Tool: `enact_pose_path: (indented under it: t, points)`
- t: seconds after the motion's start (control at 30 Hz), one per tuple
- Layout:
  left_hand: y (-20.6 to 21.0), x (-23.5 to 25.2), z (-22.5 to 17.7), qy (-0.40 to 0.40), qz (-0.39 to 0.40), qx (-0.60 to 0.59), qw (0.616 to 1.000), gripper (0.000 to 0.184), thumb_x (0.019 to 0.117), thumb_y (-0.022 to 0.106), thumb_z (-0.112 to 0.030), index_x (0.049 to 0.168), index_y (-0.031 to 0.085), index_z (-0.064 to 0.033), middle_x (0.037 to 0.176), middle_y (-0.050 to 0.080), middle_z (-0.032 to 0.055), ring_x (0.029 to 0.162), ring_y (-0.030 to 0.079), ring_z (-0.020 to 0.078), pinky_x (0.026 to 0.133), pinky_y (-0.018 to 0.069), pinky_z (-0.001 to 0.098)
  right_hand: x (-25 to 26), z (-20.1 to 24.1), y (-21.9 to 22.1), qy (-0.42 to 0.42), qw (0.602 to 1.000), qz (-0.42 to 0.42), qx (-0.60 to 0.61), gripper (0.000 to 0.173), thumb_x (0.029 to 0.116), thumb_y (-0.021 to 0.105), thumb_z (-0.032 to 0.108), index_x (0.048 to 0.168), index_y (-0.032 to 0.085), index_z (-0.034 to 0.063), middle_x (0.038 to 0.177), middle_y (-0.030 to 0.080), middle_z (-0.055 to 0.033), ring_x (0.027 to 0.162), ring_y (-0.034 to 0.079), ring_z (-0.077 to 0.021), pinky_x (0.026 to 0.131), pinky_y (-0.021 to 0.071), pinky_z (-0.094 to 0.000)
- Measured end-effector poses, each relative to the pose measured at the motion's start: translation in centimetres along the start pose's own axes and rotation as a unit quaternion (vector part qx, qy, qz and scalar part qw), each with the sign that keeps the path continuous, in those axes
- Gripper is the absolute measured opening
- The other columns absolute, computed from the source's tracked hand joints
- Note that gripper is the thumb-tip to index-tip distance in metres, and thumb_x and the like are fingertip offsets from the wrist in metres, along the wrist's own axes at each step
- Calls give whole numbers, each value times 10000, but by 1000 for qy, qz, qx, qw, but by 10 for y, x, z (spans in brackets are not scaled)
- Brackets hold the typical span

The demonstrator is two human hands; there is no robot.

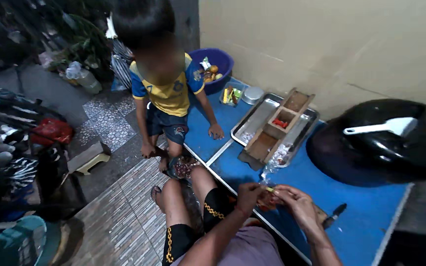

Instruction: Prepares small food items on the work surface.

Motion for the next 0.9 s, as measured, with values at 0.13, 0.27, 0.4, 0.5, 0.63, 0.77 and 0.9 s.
enact_pose_path:
  t: [0.13,0.27,0.4,0.5,0.63,0.77,0.9]
  points:
    - [-1,2,5,-2,-3,-8,1000,241,1049,552,-108,1083,680,92,911,708,112,787,663,107,781,569,294,7,34,-7,-7,999,-25,-24,136,957,562,-13,1052,647,-60,809,687,-6,666,656,-42,661,583,-217]
    - [-3,3,9,-19,-13,-57,998,231,1058,535,-97,1111,666,85,922,715,96,784,679,93,768,584,270,43,75,-34,-79,993,-72,-44,139,962,598,-16,1077,656,-69,856,699,-20,705,674,-54,708,603,-238]
    - [-8,4,8,-17,-22,-77,997,264,1074,485,-88,1181,654,85,966,701,103,810,671,102,781,576,270,105,108,-52,-156,976,-107,-105,196,970,659,48,1131,655,-64,952,686,-110,766,656,-107,759,593,-316]
    - [-11,3,4,-22,-19,-123,992,300,1092,426,-90,1205,629,100,1003,705,111,850,688,118,821,585,288,146,131,-51,-217,952,-137,-169,264,968,672,91,1139,657,-110,993,693,-210,804,684,-191,768,599,-361]
    - [-31,-3,2,-32,-38,-198,979,311,1094,414,-102,1225,615,95,1054,705,131,915,704,160,881,583,316,110,172,-9,-68,974,-87,-199,325,1049,553,57,1336,535,-95,1271,609,-223,1048,634,-164,954,514,-286]
    - [-83,-7,-4,26,-92,-212,973,356,1097,350,-122,1262,596,76,1095,706,129,952,704,168,914,570,331,131,99,8,-76,994,-4,-77,268,1063,555,173,1275,592,14,1061,657,-23,839,646,-14,801,568,-219]
    - [-159,-17,10,47,-220,-219,950,477,1128,277,-251,1263,603,70,1050,731,143,920,719,198,873,584,369,89,61,97,21,992,120,8,244,1074,502,142,1208,641,-8,964,717,-54,795,704,-105,763,612,-300]
Point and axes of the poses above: each hand's wrist, its own x-axis towards the middle knuckle, its own y-axis out of the palm, z = x × y, the point moved 7 cm from there along x, towards the middle knuckle
